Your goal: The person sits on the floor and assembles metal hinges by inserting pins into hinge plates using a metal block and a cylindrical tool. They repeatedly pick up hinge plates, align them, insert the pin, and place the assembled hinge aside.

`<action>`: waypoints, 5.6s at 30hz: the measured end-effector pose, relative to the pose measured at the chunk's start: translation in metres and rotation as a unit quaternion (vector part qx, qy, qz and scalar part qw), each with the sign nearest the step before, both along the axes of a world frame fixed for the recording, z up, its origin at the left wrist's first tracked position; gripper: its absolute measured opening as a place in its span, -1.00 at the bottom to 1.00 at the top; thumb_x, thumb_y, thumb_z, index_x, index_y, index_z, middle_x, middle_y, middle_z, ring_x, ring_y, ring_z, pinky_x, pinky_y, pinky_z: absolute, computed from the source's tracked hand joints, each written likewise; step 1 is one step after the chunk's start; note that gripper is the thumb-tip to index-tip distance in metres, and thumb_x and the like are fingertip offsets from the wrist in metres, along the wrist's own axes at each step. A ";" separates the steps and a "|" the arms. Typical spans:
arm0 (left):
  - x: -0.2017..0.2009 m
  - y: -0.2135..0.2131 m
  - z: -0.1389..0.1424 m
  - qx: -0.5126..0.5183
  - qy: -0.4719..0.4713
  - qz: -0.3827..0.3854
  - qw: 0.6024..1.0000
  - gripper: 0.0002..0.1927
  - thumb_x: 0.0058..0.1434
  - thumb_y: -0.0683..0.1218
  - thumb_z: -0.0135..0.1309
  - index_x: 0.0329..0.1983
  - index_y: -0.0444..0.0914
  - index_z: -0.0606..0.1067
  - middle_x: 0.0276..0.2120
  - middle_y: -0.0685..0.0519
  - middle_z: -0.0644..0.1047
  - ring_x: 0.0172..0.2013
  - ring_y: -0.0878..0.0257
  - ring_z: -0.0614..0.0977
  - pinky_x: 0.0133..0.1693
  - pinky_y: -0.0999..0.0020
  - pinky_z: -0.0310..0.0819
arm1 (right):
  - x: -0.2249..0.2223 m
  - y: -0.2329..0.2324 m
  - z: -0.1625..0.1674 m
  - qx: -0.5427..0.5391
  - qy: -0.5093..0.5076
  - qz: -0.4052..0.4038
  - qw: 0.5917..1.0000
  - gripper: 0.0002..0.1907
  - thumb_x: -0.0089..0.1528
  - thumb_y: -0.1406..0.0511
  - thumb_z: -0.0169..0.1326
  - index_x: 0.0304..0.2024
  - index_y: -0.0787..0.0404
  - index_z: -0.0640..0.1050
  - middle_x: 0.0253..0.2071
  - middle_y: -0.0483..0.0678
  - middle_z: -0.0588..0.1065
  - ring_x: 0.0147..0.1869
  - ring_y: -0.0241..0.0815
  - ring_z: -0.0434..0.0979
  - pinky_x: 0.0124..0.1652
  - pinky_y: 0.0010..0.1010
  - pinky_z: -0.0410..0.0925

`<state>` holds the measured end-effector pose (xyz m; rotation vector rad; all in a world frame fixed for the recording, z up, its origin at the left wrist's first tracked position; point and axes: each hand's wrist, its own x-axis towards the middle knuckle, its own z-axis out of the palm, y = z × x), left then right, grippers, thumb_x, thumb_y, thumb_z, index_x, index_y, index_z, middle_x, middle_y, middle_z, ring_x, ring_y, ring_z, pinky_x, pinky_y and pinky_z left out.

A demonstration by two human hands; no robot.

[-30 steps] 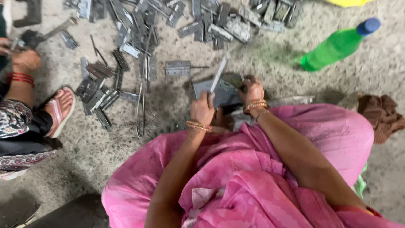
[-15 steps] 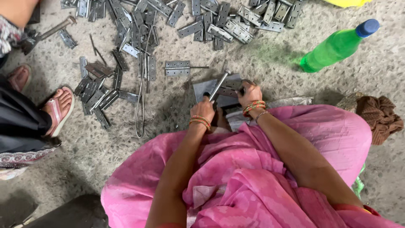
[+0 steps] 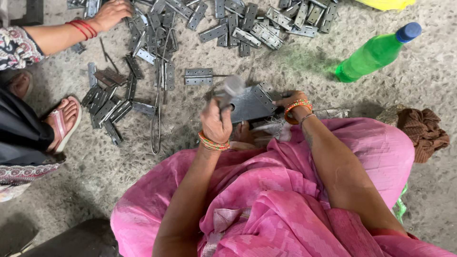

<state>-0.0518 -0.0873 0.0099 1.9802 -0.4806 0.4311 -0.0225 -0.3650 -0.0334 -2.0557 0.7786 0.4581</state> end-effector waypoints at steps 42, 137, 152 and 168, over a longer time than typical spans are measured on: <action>0.045 0.067 -0.076 0.389 0.454 0.231 0.768 -0.68 0.22 0.14 0.16 -0.13 -0.13 0.68 -0.12 -0.14 0.65 -0.08 -0.10 0.70 -0.10 0.02 0.64 | 0.012 -0.053 0.004 -0.042 -0.142 -0.149 0.978 -0.78 0.20 0.16 0.31 -0.15 0.06 0.67 -0.19 -0.15 0.63 -0.15 -0.24 0.59 -0.10 -0.30 0.43; 0.004 0.022 -0.081 -0.434 0.500 0.103 0.742 -0.56 0.22 -0.31 0.14 0.17 -0.14 0.56 -0.09 0.05 0.59 -0.19 0.17 0.62 -0.32 0.25 0.59 | -0.103 0.091 0.010 -0.138 -0.495 0.224 0.828 -0.71 0.12 0.46 0.11 -0.10 0.19 0.61 -0.28 0.08 0.62 -0.26 0.10 0.66 -0.26 -0.20 0.53; 0.040 0.046 -0.091 -0.406 0.542 -0.046 0.735 -0.49 0.15 -0.28 0.11 0.22 -0.22 0.52 -0.07 -0.06 0.61 -0.17 0.15 0.64 -0.22 0.21 0.54 | -0.050 0.089 -0.036 0.305 -0.210 0.027 0.929 -0.32 0.26 -0.07 0.16 0.21 0.29 0.51 0.11 0.06 0.56 0.20 -0.13 0.52 0.20 -0.28 0.34; 0.029 -0.014 -0.056 -0.220 0.389 0.052 0.893 -0.45 0.14 -0.03 0.30 0.19 -0.26 0.47 -0.31 -0.04 0.60 -0.33 0.21 0.64 -0.28 0.22 0.60 | -0.028 0.073 -0.001 0.283 -0.208 -0.013 0.936 -0.41 0.05 0.22 0.42 0.02 0.44 0.55 -0.03 0.14 0.61 0.03 -0.10 0.60 0.03 -0.24 0.44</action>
